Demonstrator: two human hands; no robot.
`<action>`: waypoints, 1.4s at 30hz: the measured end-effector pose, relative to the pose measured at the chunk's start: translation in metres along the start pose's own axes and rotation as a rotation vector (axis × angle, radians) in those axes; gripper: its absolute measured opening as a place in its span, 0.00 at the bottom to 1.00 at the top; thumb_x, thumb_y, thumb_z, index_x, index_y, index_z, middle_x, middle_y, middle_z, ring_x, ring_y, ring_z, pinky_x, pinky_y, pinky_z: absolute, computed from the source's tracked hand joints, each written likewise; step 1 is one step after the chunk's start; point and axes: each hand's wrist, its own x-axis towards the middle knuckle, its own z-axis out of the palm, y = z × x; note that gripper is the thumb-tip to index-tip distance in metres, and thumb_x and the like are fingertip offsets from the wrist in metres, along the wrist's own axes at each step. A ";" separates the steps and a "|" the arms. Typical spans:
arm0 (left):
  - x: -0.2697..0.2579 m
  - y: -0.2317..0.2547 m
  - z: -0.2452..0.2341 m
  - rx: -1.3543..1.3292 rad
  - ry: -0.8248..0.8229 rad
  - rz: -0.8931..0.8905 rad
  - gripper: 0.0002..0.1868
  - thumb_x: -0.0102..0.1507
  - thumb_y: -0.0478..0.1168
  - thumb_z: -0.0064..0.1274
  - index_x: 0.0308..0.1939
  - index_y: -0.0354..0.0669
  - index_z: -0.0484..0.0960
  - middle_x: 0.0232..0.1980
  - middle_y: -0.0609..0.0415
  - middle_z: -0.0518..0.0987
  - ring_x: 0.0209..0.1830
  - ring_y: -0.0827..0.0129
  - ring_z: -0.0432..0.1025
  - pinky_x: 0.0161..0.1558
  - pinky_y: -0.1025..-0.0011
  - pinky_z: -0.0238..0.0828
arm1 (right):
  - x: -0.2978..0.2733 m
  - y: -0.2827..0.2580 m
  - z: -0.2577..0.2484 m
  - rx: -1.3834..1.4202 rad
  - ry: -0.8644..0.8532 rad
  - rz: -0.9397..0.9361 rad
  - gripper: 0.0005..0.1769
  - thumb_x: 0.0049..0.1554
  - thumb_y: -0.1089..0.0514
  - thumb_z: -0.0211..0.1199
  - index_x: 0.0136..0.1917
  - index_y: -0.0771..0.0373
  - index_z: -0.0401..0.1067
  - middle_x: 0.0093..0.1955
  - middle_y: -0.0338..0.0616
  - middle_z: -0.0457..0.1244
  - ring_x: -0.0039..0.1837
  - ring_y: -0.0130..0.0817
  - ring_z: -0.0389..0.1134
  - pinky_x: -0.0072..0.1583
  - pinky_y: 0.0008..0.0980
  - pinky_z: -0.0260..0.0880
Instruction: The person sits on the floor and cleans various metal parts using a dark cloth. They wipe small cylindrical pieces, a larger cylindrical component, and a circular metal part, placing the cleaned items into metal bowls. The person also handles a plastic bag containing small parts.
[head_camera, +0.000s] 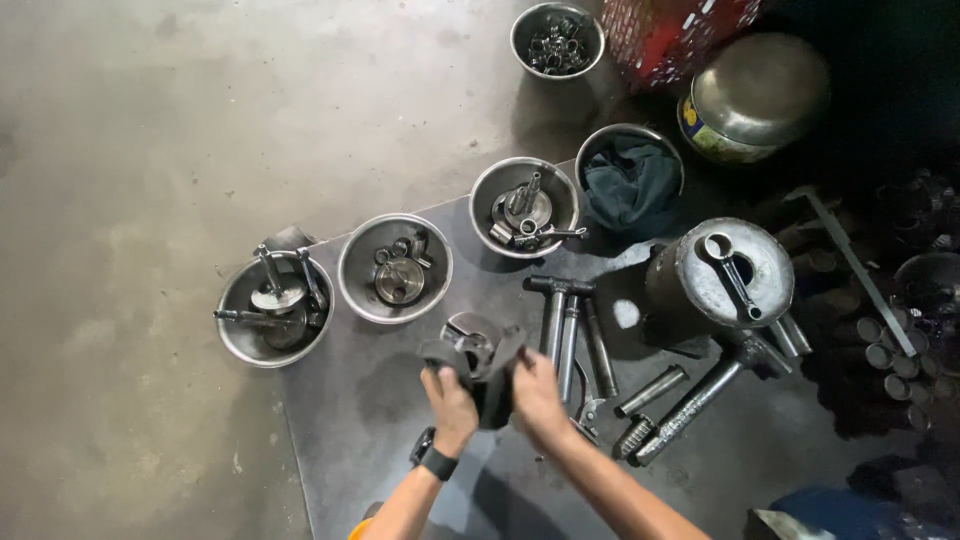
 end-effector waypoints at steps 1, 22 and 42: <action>0.001 0.002 -0.006 -0.218 -0.072 -0.261 0.16 0.75 0.44 0.34 0.47 0.33 0.71 0.43 0.44 0.69 0.44 0.59 0.64 0.48 0.59 0.61 | 0.004 -0.021 -0.007 0.142 -0.074 -0.045 0.16 0.69 0.59 0.51 0.55 0.73 0.76 0.44 0.40 0.66 0.45 0.23 0.63 0.46 0.29 0.66; 0.034 0.035 -0.025 -0.262 -0.263 -0.196 0.11 0.67 0.36 0.45 0.51 0.34 0.76 0.52 0.41 0.78 0.54 0.48 0.72 0.59 0.57 0.67 | -0.016 0.001 -0.012 0.112 -0.288 -0.086 0.17 0.67 0.56 0.51 0.44 0.72 0.69 0.36 0.38 0.61 0.39 0.29 0.60 0.41 0.32 0.65; 0.017 0.036 -0.034 -0.215 -0.014 0.420 0.04 0.68 0.33 0.45 0.41 0.37 0.67 0.51 0.46 0.70 0.53 0.51 0.65 0.62 0.56 0.63 | -0.025 -0.087 -0.032 0.438 -0.406 0.221 0.14 0.56 0.64 0.65 0.55 0.74 0.75 0.48 0.44 0.71 0.47 0.29 0.72 0.52 0.29 0.74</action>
